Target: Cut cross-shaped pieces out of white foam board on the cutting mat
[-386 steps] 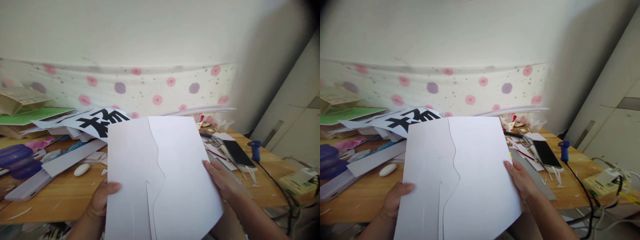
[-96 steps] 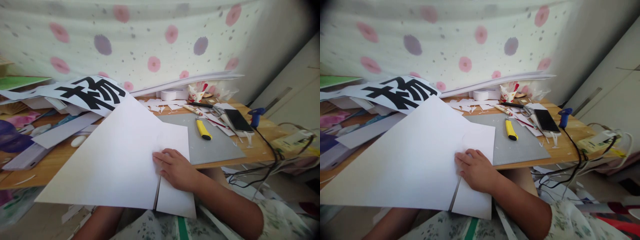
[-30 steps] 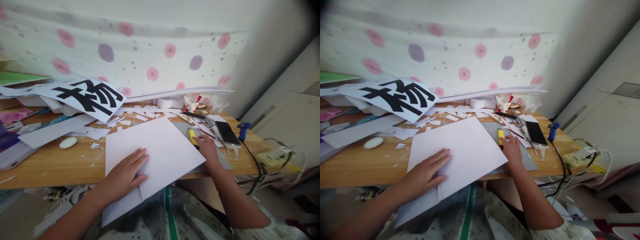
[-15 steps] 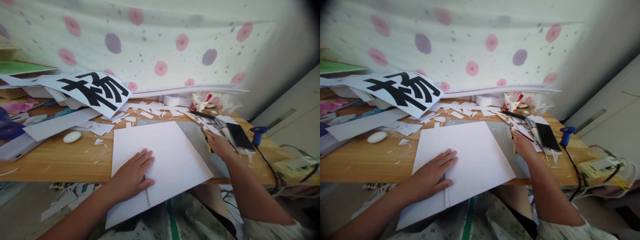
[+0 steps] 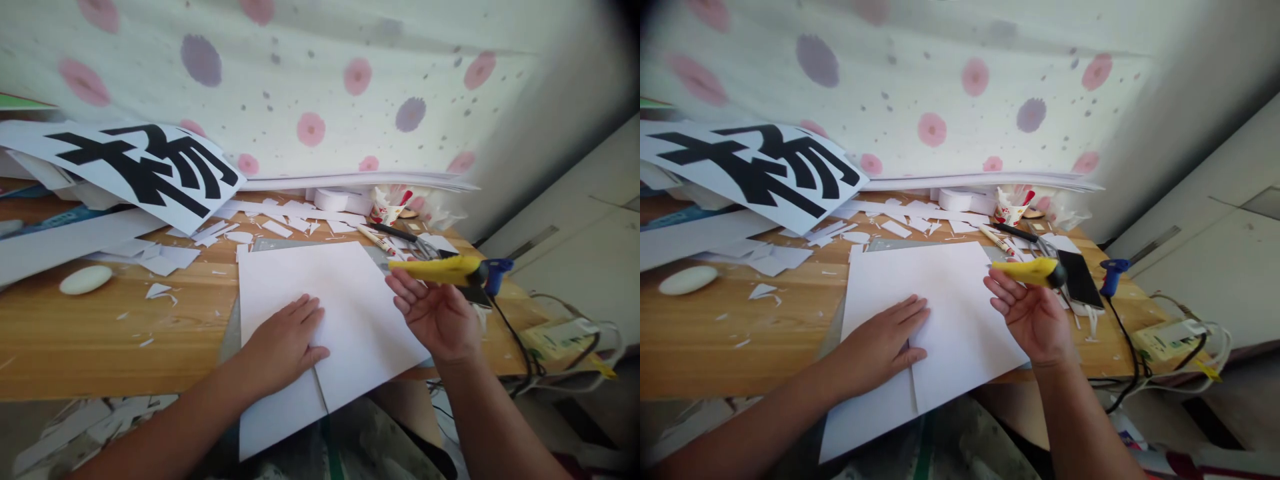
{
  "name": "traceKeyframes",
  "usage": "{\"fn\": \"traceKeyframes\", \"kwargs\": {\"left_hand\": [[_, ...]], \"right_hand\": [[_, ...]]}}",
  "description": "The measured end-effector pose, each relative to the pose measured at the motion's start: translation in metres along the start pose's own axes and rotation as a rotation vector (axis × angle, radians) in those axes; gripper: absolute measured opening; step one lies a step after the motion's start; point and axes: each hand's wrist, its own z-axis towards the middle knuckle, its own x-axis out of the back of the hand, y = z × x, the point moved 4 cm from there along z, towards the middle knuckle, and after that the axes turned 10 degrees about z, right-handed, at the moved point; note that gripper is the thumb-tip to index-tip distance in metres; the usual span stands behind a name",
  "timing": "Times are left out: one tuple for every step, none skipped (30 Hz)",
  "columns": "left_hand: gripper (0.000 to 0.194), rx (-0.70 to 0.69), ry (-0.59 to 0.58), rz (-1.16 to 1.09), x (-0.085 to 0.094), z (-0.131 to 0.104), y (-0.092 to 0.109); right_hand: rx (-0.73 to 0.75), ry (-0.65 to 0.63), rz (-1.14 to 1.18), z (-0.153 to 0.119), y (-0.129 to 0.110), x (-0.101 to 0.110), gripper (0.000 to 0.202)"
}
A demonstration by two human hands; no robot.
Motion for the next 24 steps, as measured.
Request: {"fn": "traceKeyframes", "kwargs": {"left_hand": [[0.052,0.009,0.019,-0.007,0.0,0.0,-0.004],[0.048,0.018,0.037,-0.013,0.0,0.0,-0.009],[0.045,0.026,0.053,-0.014,-0.001,0.0,-0.013],[0.043,0.032,0.067,-0.009,-0.001,-0.001,-0.016],[0.042,0.033,0.079,0.001,-0.002,-0.001,-0.018],[0.042,0.029,0.09,0.011,-0.004,-0.001,-0.019],[0.042,0.025,0.103,0.018,-0.005,-0.001,-0.019],[0.042,0.019,0.117,0.02,-0.006,-0.001,-0.019],[0.043,0.014,0.132,0.016,-0.007,-0.001,-0.019],[0.043,0.008,0.147,0.012,-0.008,-0.001,-0.019],[0.044,0.002,0.161,0.012,-0.009,-0.001,-0.019],[0.045,-0.005,0.171,0.021,-0.01,-0.002,-0.019],[0.046,-0.016,0.177,0.038,-0.01,-0.002,-0.018],[0.046,-0.029,0.18,0.06,-0.01,-0.002,-0.018],[0.047,-0.041,0.185,0.085,-0.01,-0.003,-0.017],[0.048,-0.053,0.192,0.109,-0.01,-0.003,-0.016],[0.048,-0.064,0.201,0.13,-0.01,-0.004,-0.015],[0.049,-0.073,0.212,0.146,-0.01,-0.004,-0.015],[0.05,-0.079,0.223,0.155,-0.01,-0.005,-0.014],[0.05,-0.084,0.233,0.156,-0.011,-0.005,-0.014],[0.05,-0.086,0.243,0.15,-0.012,-0.006,-0.014],[0.05,-0.084,0.254,0.137,-0.014,-0.006,-0.015],[0.049,-0.078,0.265,0.122,-0.015,-0.007,-0.016],[0.049,-0.072,0.278,0.107,-0.017,-0.007,-0.016]], "right_hand": [[0.017,-0.012,0.037,0.002,0.0,-0.004,0.035],[0.041,-0.016,0.085,0.004,0.001,-0.008,0.027],[0.069,-0.017,0.137,0.008,0.002,-0.012,0.024],[0.099,-0.016,0.183,0.012,0.003,-0.017,0.026],[0.129,-0.013,0.21,0.016,0.005,-0.021,0.03],[0.157,-0.01,0.216,0.021,0.008,-0.026,0.033],[0.18,-0.006,0.204,0.026,0.011,-0.03,0.034],[0.192,-0.002,0.177,0.029,0.014,-0.034,0.034],[0.19,0.002,0.141,0.032,0.019,-0.037,0.033],[0.18,0.007,0.108,0.034,0.024,-0.04,0.032],[0.16,0.003,0.08,0.034,0.03,-0.043,0.029],[0.127,-0.013,0.055,0.033,0.036,-0.046,0.025],[0.086,-0.039,0.03,0.031,0.043,-0.049,0.025],[0.038,-0.068,0.01,0.028,0.051,-0.051,0.029],[-0.01,-0.098,-0.004,0.025,0.058,-0.053,0.035],[-0.047,-0.125,-0.013,0.023,0.064,-0.054,0.04],[-0.063,-0.138,-0.019,0.021,0.07,-0.054,0.041],[-0.056,-0.133,-0.023,0.02,0.074,-0.054,0.039],[-0.034,-0.114,-0.032,0.02,0.076,-0.053,0.036],[-0.009,-0.089,-0.048,0.02,0.078,-0.052,0.033],[0.012,-0.061,-0.066,0.021,0.079,-0.05,0.032],[0.021,-0.033,-0.086,0.022,0.08,-0.049,0.032],[0.018,-0.012,-0.111,0.023,0.081,-0.047,0.032],[0.011,-0.006,-0.141,0.024,0.081,-0.047,0.032]]}}
